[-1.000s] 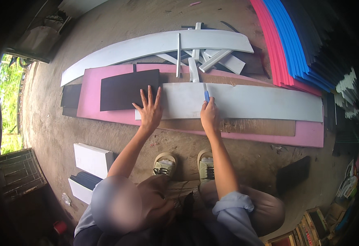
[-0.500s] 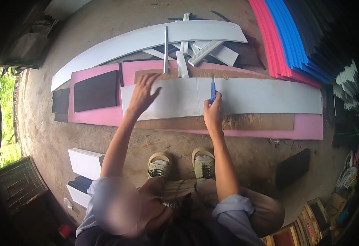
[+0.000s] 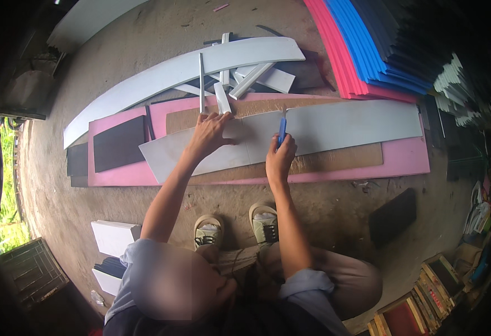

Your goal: The person retrieves a white foam sheet, then sits on the floor and uses a utility knife to cut black foam sheets into smaller rectangular pieces. The cut pieces are stacked on the floor.

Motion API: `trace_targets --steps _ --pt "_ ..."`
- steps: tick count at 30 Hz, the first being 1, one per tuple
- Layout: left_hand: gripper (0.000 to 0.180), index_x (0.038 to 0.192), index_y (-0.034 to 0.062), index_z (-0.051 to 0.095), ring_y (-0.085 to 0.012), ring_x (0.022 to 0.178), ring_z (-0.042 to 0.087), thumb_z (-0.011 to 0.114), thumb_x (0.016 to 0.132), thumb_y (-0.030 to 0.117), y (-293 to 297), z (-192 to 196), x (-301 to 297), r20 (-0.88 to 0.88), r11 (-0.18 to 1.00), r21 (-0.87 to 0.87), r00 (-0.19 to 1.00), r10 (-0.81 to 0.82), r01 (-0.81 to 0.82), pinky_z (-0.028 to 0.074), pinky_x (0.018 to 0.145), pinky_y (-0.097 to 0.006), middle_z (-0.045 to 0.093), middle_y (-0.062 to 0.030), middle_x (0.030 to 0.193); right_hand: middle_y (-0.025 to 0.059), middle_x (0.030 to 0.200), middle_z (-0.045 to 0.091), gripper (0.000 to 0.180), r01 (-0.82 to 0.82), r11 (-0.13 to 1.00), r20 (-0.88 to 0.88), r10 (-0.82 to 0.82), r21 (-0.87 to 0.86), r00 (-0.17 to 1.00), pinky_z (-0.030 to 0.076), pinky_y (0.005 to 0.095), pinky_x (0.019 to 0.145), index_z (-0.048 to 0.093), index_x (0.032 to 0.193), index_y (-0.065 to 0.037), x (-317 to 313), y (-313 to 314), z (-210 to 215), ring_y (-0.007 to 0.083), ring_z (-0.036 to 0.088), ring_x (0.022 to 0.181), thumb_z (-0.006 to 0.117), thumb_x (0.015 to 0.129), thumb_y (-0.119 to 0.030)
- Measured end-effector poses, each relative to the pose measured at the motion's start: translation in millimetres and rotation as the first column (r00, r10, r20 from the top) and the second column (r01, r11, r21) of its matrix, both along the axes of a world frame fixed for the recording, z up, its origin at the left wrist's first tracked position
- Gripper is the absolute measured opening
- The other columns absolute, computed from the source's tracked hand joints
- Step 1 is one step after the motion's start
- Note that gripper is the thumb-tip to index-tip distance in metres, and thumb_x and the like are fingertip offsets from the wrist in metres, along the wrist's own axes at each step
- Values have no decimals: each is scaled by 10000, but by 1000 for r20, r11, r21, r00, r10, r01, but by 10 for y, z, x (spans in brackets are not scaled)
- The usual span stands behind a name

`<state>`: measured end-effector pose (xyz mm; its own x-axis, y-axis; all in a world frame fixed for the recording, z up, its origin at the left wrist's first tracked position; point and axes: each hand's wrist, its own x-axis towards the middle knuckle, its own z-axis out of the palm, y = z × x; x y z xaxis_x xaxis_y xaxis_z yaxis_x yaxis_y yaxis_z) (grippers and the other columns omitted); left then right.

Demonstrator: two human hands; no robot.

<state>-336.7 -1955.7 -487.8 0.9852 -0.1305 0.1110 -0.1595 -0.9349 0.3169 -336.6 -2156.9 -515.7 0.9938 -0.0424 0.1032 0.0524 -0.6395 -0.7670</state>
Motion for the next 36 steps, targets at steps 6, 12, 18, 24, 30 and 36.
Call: trace_targets --steps 6,12,18,24,30,36 --pt "452 1006 106 529 -182 876 588 730 650 298 -184 541 -163 123 999 32 992 -29 25 346 839 -371 618 -28 905 201 1008 473 264 148 987 139 -156 69 978 373 443 815 429 1063 43 35 -35 315 348 448 936 470 894 -156" --pt "422 1014 120 523 -161 883 560 706 677 298 -332 716 -327 278 988 110 951 -138 111 304 849 -394 591 -9 872 216 1009 459 249 179 982 219 -187 54 958 383 450 788 438 1025 54 72 -189 720 352 450 912 463 898 -159" --pt "379 1006 129 522 -159 856 540 668 715 322 -352 692 -632 199 976 156 964 -178 149 305 818 -386 570 -9 851 190 879 453 485 301 951 94 -307 70 947 406 439 738 467 873 38 194 -411 559 345 477 848 631 784 -409" --pt "361 988 140 522 -147 873 527 675 705 304 -456 628 -726 305 970 168 927 -219 174 295 830 -405 548 7 838 161 903 612 348 503 733 -267 -426 459 864 461 363 712 543 904 72 643 -902 217 248 603 795 706 665 -122" --pt "344 989 162 544 -138 850 536 675 704 303 -383 650 -785 314 962 209 919 -237 176 303 843 -395 545 28 835 195 937 537 470 518 761 2 -563 391 826 416 423 809 481 987 60 80 -838 533 363 544 897 711 650 -172" --pt "290 989 163 546 -140 864 536 640 744 286 -540 846 -703 368 953 230 889 -274 198 311 847 -403 549 18 852 177 929 524 474 534 668 33 -640 518 768 407 416 814 455 1010 64 -97 -944 951 337 539 893 704 653 -126"
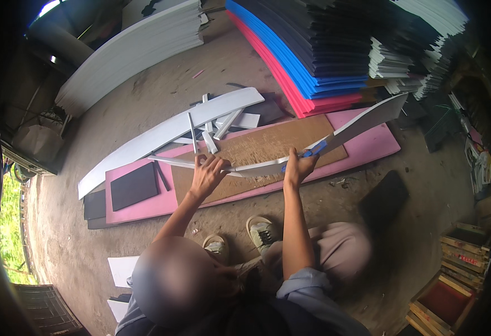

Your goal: The person retrieves a white foam sheet, then sits on the floor and uses a utility knife to cut black foam sheets into smaller rectangular pieces. The cut pieces are stacked on the floor.

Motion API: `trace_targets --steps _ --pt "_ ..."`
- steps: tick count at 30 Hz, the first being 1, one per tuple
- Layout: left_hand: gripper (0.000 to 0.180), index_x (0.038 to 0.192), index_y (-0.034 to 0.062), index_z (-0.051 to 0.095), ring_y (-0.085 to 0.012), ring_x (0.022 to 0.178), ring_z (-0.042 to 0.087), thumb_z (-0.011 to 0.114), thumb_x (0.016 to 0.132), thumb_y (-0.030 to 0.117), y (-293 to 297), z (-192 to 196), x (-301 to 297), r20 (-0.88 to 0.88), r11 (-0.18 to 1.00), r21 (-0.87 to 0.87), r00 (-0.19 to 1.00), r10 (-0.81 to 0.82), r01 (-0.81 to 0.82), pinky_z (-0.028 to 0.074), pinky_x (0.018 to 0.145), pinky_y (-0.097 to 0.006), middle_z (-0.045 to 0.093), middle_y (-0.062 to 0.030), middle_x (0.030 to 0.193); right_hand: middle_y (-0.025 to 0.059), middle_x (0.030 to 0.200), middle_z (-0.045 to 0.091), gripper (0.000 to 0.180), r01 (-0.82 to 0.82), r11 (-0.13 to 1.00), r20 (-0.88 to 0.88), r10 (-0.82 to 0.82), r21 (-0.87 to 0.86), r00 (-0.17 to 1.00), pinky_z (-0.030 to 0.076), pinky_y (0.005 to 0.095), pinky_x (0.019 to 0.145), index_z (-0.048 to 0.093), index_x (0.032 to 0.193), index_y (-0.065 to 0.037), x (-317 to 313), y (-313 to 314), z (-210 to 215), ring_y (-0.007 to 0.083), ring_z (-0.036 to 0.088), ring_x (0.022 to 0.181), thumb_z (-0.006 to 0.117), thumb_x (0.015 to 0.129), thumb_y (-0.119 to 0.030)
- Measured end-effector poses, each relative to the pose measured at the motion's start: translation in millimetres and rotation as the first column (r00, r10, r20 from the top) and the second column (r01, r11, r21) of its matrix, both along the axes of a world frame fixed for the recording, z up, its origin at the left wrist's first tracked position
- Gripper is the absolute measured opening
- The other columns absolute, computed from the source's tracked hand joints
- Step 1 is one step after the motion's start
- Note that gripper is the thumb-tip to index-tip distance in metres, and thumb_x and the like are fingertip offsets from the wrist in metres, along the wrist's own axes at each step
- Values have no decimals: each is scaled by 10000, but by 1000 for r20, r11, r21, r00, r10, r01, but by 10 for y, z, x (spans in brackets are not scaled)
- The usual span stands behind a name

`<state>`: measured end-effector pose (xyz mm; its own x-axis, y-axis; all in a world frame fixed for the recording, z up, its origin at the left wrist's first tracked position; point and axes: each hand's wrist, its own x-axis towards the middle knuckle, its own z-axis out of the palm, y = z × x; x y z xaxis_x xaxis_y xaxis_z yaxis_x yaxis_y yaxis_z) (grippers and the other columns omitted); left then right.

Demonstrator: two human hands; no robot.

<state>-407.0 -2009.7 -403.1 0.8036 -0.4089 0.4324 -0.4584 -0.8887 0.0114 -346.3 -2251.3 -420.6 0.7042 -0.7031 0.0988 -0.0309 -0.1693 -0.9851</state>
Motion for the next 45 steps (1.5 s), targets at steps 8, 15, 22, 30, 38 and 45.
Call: trace_targets --steps 8,15,22,30,38,45 --pt "289 1015 144 516 -146 919 512 612 777 277 -136 193 326 69 999 -48 997 26 -23 319 816 -441 532 13 910 161 916 514 449 -106 994 15 106 -30 994 425 397 803 440 982 58 797 -207 132 299 550 882 707 658 -101" --pt "288 1019 148 518 -140 920 515 614 772 263 202 -246 427 -52 981 -54 982 181 -184 322 799 -449 541 19 913 89 776 553 241 -600 793 -134 609 103 782 457 354 661 430 984 15 912 94 -199 186 585 725 516 838 -156" --pt "257 984 140 531 -152 897 521 613 769 254 295 -330 593 -89 954 -117 960 267 -276 322 737 -422 566 20 937 118 576 564 236 -769 602 -284 715 -214 639 440 394 514 387 968 -15 543 557 -168 288 593 556 397 929 -247" --pt "251 1033 184 554 -170 895 531 532 833 334 124 -441 631 -156 954 -71 948 279 -293 358 774 -495 536 20 957 219 581 569 353 -706 400 -484 526 -585 699 462 446 442 434 1033 44 15 886 -168 392 589 547 360 935 -286" --pt "196 1014 154 532 -204 860 595 484 870 276 85 -352 666 -172 975 -46 963 208 -219 448 748 -443 575 -7 928 164 533 568 343 -793 310 -624 493 -525 606 450 400 390 402 1071 57 -290 1042 -84 336 599 505 346 939 -254" --pt "181 1001 136 518 -225 643 631 504 854 242 143 -471 710 -111 982 -80 980 163 -172 490 482 -341 608 -31 816 189 519 545 344 -787 309 -611 503 -534 612 426 428 384 432 1077 50 -323 1048 -149 355 576 481 376 925 -253"
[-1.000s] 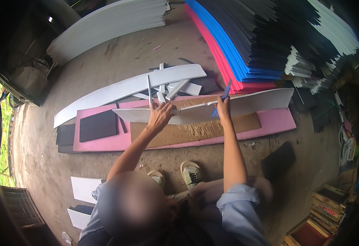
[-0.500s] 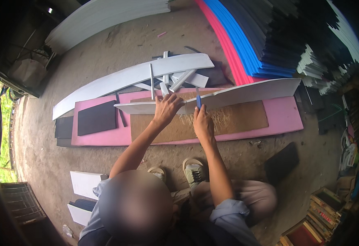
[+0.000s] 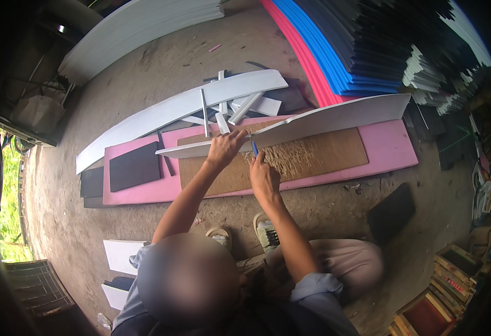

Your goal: The person retrieves a white foam sheet, then sits on the floor and uses a utility knife to cut black foam sheets into smaller rectangular pieces. The cut pieces are stacked on the floor.

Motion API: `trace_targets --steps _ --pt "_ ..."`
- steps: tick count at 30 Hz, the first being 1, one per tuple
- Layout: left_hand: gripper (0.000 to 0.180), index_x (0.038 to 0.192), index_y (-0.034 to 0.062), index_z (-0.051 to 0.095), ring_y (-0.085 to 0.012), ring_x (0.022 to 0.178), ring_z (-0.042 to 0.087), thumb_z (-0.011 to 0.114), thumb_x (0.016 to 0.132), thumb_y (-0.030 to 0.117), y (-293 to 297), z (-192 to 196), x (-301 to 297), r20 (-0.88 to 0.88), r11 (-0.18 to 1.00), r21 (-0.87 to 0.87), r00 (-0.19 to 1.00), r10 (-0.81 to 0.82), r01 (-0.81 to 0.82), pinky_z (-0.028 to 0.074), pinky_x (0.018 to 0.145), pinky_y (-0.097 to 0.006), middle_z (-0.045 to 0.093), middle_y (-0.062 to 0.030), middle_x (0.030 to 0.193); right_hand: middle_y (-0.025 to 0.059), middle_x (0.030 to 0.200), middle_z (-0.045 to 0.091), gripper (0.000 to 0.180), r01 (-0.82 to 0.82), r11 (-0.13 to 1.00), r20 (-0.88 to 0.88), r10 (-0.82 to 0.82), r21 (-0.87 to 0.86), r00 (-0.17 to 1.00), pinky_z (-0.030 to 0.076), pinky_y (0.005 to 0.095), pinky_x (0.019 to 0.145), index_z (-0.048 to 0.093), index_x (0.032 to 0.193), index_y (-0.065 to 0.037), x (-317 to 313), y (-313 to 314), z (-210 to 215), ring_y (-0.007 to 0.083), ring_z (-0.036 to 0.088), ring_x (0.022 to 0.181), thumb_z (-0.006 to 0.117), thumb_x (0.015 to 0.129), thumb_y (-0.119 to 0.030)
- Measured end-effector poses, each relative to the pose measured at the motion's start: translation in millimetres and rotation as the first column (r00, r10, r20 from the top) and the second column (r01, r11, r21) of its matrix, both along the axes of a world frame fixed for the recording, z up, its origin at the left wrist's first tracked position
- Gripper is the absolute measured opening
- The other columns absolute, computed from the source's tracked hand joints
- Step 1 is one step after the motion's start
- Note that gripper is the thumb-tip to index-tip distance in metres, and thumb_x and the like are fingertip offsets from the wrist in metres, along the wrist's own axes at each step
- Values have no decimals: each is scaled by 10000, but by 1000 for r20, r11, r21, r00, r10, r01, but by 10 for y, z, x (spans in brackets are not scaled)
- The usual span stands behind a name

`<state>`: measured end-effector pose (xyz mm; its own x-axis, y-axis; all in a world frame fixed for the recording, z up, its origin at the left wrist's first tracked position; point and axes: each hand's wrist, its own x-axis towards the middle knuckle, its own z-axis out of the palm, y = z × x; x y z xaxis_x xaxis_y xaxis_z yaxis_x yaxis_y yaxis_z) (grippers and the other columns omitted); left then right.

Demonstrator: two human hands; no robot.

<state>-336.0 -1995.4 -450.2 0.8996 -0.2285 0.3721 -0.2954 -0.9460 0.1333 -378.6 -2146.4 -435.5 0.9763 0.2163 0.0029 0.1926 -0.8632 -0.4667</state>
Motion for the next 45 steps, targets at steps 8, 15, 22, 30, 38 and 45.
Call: trace_targets --steps 8,15,22,30,38,45 --pt "208 1039 155 528 -205 631 628 477 870 267 -2 -29 -2 -48 999 38 998 34 -32 484 464 -329 608 -26 812 177 516 543 329 -13 1000 22 14 -12 1000 437 407 393 452 1072 39 71 -45 33 339 581 487 392 923 -248" --pt "223 1046 165 541 -208 608 627 479 873 291 23 -62 12 -16 999 20 999 43 -43 479 456 -329 608 -22 811 160 517 552 332 -52 997 11 53 -57 999 446 402 391 465 1058 46 81 -40 105 323 586 483 410 918 -249" --pt "223 1045 162 543 -201 607 624 495 866 286 -22 -5 16 -66 999 28 998 22 -20 481 462 -326 601 -16 825 163 581 599 378 -91 983 -9 91 -162 996 509 379 468 444 1097 93 113 -58 165 306 634 572 457 891 -224" --pt "186 988 146 495 -210 684 621 538 824 224 -9 -42 -43 -79 999 0 996 -36 36 499 506 -339 558 -17 787 196 716 632 267 -155 968 -155 125 -199 980 538 388 554 465 963 57 259 4 288 318 653 677 493 860 -188" --pt "175 992 143 499 -208 676 616 528 830 203 -6 -4 37 -113 1000 -21 994 5 -7 494 503 -330 550 -21 784 216 722 626 186 -83 980 -193 48 -180 980 537 410 571 429 914 33 389 137 -107 346 647 693 478 851 -135" --pt "195 1008 148 502 -204 689 613 529 827 217 40 -11 19 -88 1000 -10 996 -14 14 494 501 -326 546 -18 793 229 734 624 188 -131 979 -234 92 -155 968 535 422 573 419 946 35 407 153 -595 351 646 691 463 846 -118"
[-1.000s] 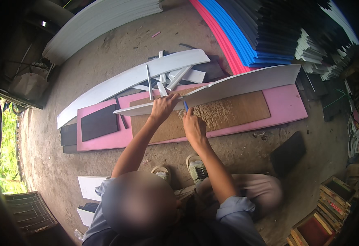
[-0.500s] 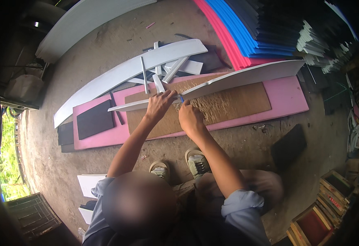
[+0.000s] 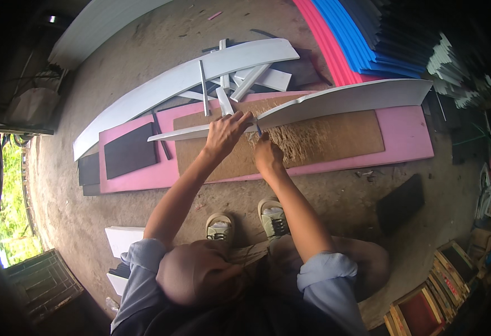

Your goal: The person retrieves a white foam sheet, then sits on the floor and uses a utility knife to cut black foam sheets into smaller rectangular pieces. The cut pieces are stacked on the floor.

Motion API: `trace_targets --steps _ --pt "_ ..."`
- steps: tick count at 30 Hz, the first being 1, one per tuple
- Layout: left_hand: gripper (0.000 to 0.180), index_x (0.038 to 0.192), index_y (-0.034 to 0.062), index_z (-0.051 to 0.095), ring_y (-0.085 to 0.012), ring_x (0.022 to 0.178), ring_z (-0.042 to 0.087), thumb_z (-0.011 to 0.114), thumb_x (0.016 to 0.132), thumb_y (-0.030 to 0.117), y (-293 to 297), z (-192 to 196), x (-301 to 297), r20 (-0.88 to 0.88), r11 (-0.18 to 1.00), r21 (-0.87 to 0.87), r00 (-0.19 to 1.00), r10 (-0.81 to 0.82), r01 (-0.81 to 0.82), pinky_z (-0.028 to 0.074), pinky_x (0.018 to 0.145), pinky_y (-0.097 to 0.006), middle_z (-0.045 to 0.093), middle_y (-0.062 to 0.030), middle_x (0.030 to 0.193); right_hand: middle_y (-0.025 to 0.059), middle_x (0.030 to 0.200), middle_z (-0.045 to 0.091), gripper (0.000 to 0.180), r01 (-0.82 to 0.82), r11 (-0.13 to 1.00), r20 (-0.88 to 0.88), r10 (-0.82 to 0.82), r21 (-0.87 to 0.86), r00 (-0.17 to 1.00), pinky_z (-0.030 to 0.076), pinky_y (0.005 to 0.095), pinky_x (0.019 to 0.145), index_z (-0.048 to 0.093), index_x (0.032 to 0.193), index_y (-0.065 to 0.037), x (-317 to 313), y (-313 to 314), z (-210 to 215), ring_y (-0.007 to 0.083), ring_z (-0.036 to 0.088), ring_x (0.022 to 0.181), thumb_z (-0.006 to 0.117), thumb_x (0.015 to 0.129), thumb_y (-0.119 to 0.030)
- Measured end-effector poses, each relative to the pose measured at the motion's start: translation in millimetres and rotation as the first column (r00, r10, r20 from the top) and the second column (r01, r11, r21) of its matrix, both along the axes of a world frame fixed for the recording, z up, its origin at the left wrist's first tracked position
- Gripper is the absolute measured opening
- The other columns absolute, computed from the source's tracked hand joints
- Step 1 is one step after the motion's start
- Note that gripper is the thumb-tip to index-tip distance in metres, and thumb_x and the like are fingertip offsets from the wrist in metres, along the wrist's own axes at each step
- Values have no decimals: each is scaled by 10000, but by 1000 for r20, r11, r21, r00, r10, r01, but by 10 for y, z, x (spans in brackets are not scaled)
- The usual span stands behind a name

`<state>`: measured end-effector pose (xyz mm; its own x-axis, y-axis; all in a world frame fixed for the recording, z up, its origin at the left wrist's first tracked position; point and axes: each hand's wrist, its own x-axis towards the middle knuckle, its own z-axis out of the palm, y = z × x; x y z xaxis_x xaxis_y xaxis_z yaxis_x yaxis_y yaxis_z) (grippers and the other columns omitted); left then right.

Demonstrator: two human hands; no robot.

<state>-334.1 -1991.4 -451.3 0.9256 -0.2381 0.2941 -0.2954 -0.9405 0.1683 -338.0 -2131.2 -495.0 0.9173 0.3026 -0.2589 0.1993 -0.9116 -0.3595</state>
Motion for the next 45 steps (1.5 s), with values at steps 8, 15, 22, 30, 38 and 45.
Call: trace_targets --steps 8,15,22,30,38,45 --pt "197 1042 145 498 -180 722 613 499 856 211 -98 85 69 -92 998 64 996 23 -17 494 509 -311 567 -16 811 209 706 631 384 -5 994 106 16 -112 994 529 412 566 476 1078 61 -206 -226 -574 330 650 650 527 827 -225" --pt "195 1012 115 541 -287 813 587 538 847 219 384 512 96 122 994 -91 990 70 -59 484 643 -408 613 -95 900 215 707 621 363 23 998 -3 -24 -57 1000 519 420 591 517 1014 39 -219 -523 64 340 635 628 463 847 -278" --pt "221 1020 58 544 -162 760 616 565 868 217 1233 1956 -232 124 593 -712 764 633 -376 470 642 -306 631 -116 911 196 687 600 334 223 846 -184 -151 485 971 501 381 542 514 940 32 181 -543 951 277 630 576 454 874 -290" --pt "316 1170 -25 437 -167 915 546 484 877 85 1609 783 -834 -264 -449 -875 956 128 -181 482 763 -235 512 -86 1003 134 911 616 472 476 173 -506 279 863 816 499 292 677 463 1118 -36 -30 325 1325 188 638 772 602 826 -379" --pt "429 1197 -24 383 -207 1063 497 582 825 55 745 168 -1016 -377 -378 -853 925 -32 -361 430 935 -335 505 -117 1087 58 913 514 343 447 159 -415 -200 880 888 422 297 752 480 998 4 105 1202 620 160 517 845 685 733 -71" --pt "548 1299 -35 239 -240 1095 479 538 860 100 1332 -534 -1547 -727 -769 -578 599 335 -273 406 969 -328 427 -147 1209 69 918 504 327 412 501 -424 -98 761 900 401 322 776 471 1009 3 140 1131 -5 189 516 851 641 736 -52"
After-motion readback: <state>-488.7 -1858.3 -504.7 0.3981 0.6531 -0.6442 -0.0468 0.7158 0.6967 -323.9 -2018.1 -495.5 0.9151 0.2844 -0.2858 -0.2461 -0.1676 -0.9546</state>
